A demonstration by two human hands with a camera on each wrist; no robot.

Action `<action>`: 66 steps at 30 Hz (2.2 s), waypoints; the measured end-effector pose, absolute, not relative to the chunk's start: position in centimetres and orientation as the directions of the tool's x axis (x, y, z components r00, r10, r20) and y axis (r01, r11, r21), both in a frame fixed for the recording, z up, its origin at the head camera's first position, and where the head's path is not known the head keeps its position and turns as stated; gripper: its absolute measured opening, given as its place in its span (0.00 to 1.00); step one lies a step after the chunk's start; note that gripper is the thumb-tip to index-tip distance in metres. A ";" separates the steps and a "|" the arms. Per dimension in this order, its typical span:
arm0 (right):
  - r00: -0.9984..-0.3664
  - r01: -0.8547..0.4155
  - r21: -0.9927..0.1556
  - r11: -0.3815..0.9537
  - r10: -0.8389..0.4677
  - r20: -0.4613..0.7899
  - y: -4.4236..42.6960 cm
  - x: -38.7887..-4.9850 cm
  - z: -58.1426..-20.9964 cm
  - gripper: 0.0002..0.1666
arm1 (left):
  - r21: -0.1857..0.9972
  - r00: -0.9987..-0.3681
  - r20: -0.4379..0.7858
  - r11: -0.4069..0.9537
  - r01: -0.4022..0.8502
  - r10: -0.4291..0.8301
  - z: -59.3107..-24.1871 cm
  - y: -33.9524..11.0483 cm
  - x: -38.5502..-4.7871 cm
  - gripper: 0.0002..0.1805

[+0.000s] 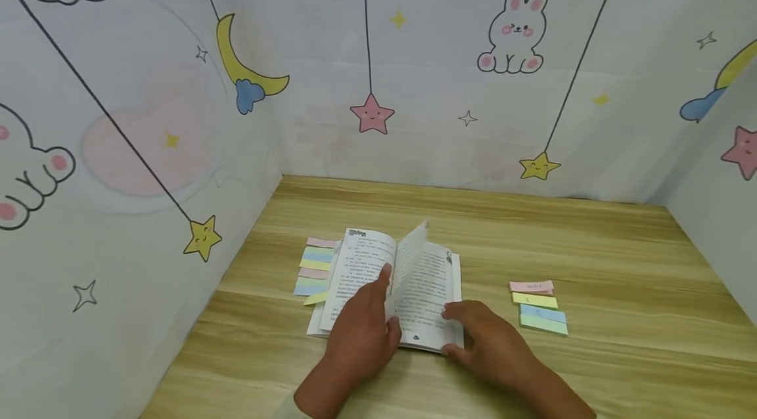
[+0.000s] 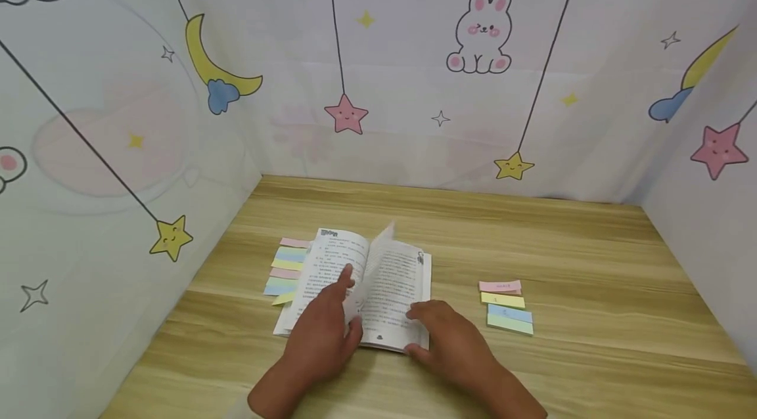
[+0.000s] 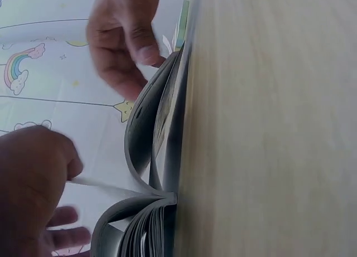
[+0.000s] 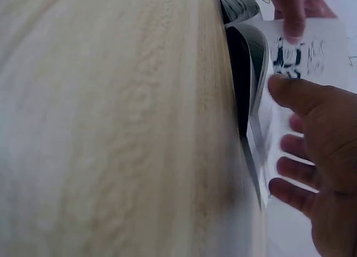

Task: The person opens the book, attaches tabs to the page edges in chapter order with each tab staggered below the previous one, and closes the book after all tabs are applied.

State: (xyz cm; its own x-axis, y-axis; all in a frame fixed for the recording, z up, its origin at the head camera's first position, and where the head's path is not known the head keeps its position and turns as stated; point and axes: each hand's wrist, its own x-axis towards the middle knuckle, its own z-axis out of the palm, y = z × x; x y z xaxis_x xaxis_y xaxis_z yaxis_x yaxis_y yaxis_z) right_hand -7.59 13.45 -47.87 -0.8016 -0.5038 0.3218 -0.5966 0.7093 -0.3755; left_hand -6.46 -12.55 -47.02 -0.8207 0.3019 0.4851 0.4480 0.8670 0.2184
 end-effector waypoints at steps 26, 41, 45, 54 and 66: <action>-0.684 -0.722 -0.273 0.636 -0.597 0.419 14.0 -8.1 -48.4 0.10 | 0.040 -0.791 0.274 0.815 0.578 0.547 -46.8 -12.4 -6.1 0.15; -0.757 -0.623 -0.327 0.710 -0.444 0.478 13.7 -7.8 -48.1 0.45 | 0.133 -0.794 0.412 0.833 0.537 0.447 -47.1 -12.3 -6.4 0.35; -0.722 -0.665 -0.286 0.690 -0.495 0.483 13.9 -7.9 -48.6 0.33 | 0.145 -0.728 0.594 0.845 0.515 0.342 -47.1 -12.6 -6.8 0.45; -0.709 -0.689 -0.282 0.668 -0.539 0.455 14.2 -7.9 -49.0 0.17 | 0.072 -0.756 0.635 0.961 0.266 0.162 -46.3 -13.1 -6.6 0.43; -0.657 -0.727 -0.255 0.637 -0.539 0.527 14.0 -8.1 -48.9 0.17 | 0.069 -0.808 0.307 0.835 0.546 0.503 -46.7 -12.4 -6.3 0.14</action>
